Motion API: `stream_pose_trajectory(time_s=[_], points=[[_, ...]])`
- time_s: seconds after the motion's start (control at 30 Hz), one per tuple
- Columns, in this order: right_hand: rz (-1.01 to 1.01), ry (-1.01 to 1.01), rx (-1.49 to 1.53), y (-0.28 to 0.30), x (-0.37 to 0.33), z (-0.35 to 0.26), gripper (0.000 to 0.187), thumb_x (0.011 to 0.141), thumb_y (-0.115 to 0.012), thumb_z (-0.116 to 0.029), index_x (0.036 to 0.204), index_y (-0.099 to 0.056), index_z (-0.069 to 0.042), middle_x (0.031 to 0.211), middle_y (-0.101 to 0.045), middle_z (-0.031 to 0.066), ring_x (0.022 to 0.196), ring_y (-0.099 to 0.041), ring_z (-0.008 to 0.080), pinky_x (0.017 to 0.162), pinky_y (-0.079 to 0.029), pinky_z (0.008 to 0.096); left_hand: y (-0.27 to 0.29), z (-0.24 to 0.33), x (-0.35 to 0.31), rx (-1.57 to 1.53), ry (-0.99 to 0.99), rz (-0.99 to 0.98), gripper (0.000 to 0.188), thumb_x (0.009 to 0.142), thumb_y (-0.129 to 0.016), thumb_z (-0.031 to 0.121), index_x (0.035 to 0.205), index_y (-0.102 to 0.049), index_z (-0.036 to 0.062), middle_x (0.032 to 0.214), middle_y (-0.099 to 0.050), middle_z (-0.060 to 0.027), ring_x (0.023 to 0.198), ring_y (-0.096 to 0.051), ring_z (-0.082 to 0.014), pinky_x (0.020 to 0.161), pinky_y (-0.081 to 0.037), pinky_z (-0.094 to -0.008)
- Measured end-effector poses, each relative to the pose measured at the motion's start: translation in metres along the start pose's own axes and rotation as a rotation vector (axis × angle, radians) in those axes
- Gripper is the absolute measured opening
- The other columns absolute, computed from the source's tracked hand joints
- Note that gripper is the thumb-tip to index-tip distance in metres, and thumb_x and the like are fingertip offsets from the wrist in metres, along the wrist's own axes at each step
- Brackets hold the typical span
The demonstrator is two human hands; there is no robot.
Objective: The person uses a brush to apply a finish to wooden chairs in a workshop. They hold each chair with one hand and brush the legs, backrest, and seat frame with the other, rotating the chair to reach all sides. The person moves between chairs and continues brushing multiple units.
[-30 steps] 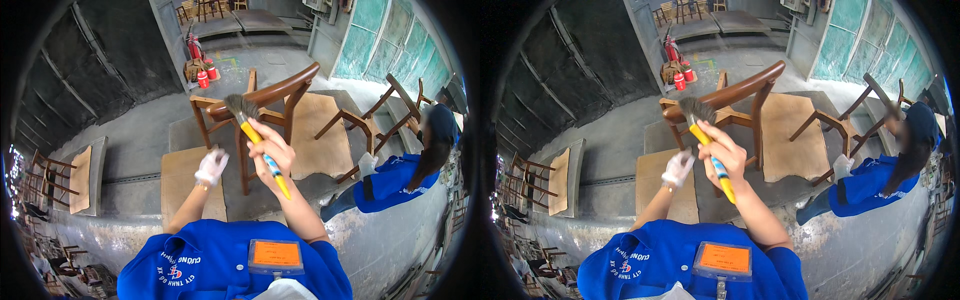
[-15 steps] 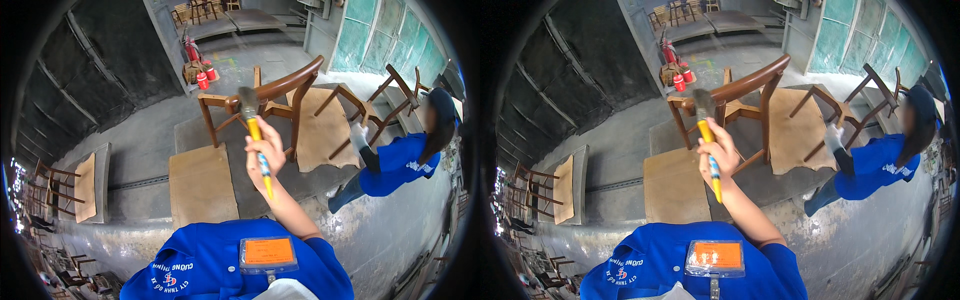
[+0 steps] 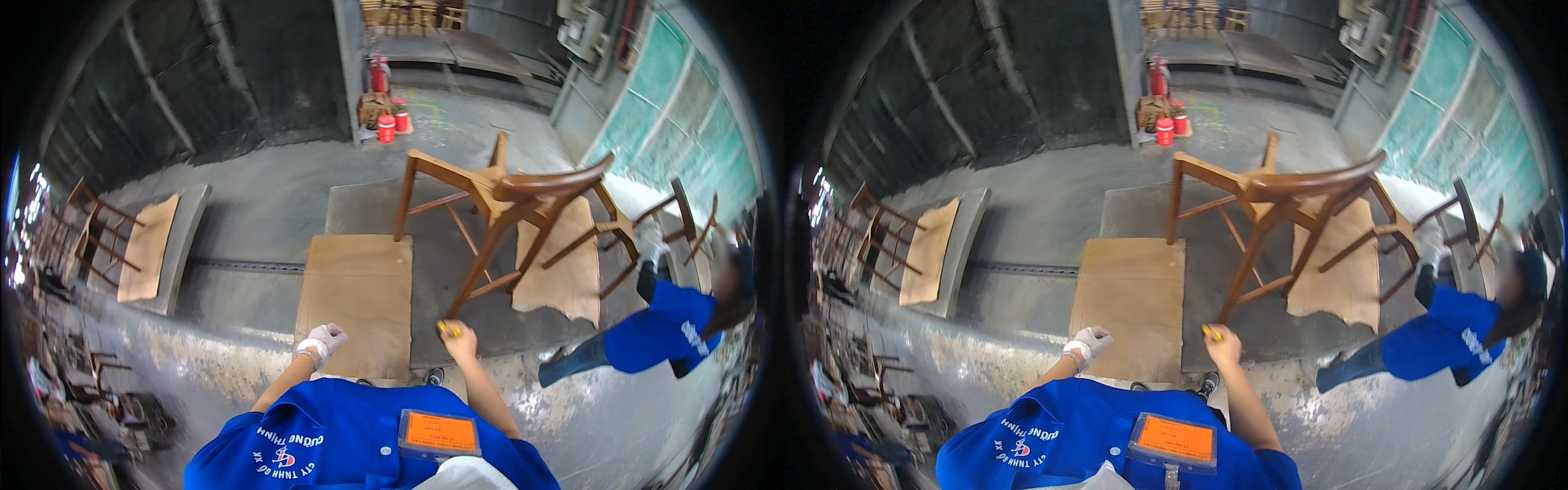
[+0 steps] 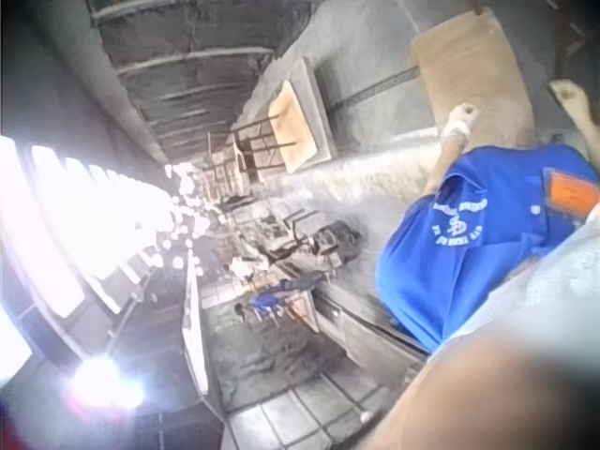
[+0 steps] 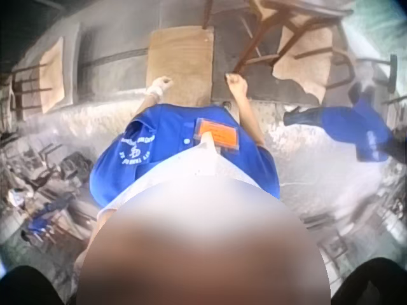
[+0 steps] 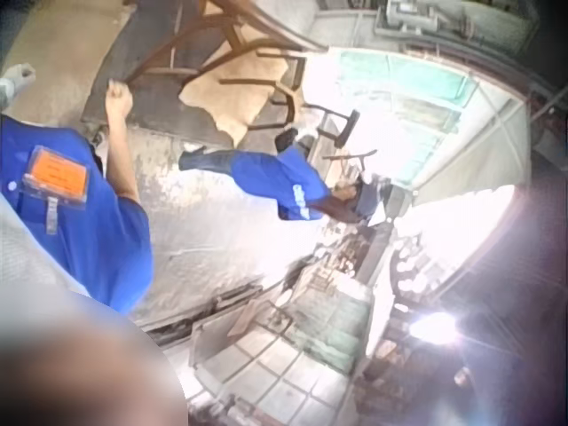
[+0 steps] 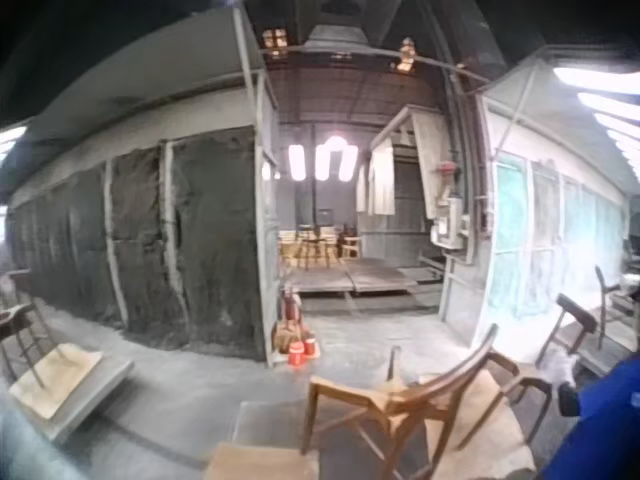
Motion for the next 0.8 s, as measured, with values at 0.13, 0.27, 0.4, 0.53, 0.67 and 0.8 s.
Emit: stream_pose_trajectory(time_s=[0.13, 0.27, 0.4, 0.53, 0.67, 0.8], points=[[-0.335, -0.407, -0.367, -0.02, -0.089, 0.165, 0.043, 0.087, -0.075, -0.039, 0.104, -0.077, 0.0, 0.093, -0.076, 0.025, 0.088, -0.077, 0.0354, 0.076, -0.059, 0.0479, 0.005, -0.073, -0.029, 0.035, 0.07, -0.084, 0.052, 0.089, -0.072, 0.044, 0.126, -0.074, 0.0063, 0.123, -0.076, -0.0174, 0.115, -0.072, -0.0316, 0.099, -0.055, -0.0392], [-0.548, -0.524, -0.419, -0.021, -0.132, 0.23, 0.043, 0.088, -0.077, -0.037, 0.105, -0.077, 0.002, 0.095, -0.076, 0.0241, 0.089, -0.077, 0.0304, 0.077, -0.058, 0.0469, 0.013, -0.192, -0.082, 0.088, 0.207, -0.063, 0.057, 0.086, -0.073, 0.048, 0.124, -0.075, 0.0063, 0.124, -0.075, -0.0183, 0.117, -0.07, -0.0362, 0.1, -0.054, -0.0428], [-0.695, -0.471, -0.465, -0.049, -0.09, 0.196, 0.042, 0.087, -0.077, -0.035, 0.107, -0.077, 0.002, 0.099, -0.077, 0.0238, 0.093, -0.077, 0.031, 0.08, -0.059, 0.0463, 0.004, -0.296, -0.188, -0.265, 0.75, 0.245, 0.047, 0.086, -0.07, 0.043, 0.116, -0.078, 0.0069, 0.125, -0.073, -0.0217, 0.121, -0.068, -0.0397, 0.1, -0.054, -0.043], [-0.764, -0.307, -0.494, -0.083, -0.027, 0.138, 0.041, 0.087, -0.077, -0.033, 0.108, -0.077, 0.002, 0.102, -0.077, 0.0234, 0.097, -0.077, 0.0316, 0.083, -0.059, 0.0458, -0.037, -0.339, -0.273, -0.287, 1.087, 0.358, 0.045, 0.087, -0.068, 0.039, 0.117, -0.077, 0.006, 0.126, -0.072, -0.0223, 0.126, -0.065, -0.0392, 0.099, -0.054, -0.043], [-0.776, -0.148, -0.5, -0.105, 0.038, 0.089, 0.04, 0.087, -0.077, -0.03, 0.109, -0.077, 0.002, 0.106, -0.077, 0.0231, 0.101, -0.077, 0.0322, 0.086, -0.059, 0.0453, -0.096, -0.332, -0.298, -0.51, 1.146, 0.516, 0.045, 0.088, -0.069, 0.043, 0.114, -0.078, 0.0078, 0.125, -0.073, -0.0211, 0.122, -0.068, -0.0385, 0.098, -0.055, -0.0435], [-0.764, -0.031, -0.483, -0.122, 0.092, 0.048, 0.039, 0.086, -0.077, -0.028, 0.11, -0.077, 0.002, 0.109, -0.078, 0.0227, 0.105, -0.076, 0.0329, 0.088, -0.059, 0.0447, -0.142, -0.28, -0.271, -0.625, 0.998, 0.65, 0.045, 0.089, -0.067, 0.047, 0.113, -0.08, 0.0104, 0.118, -0.077, -0.0173, 0.115, -0.072, -0.0362, 0.096, -0.056, -0.0436]])
Point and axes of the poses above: each hand's wrist, its own x-axis towards the middle knuckle, its own y-axis out of the back of the hand, z = x × y, the point moved 4 cm from there along x, towards the middle knuckle
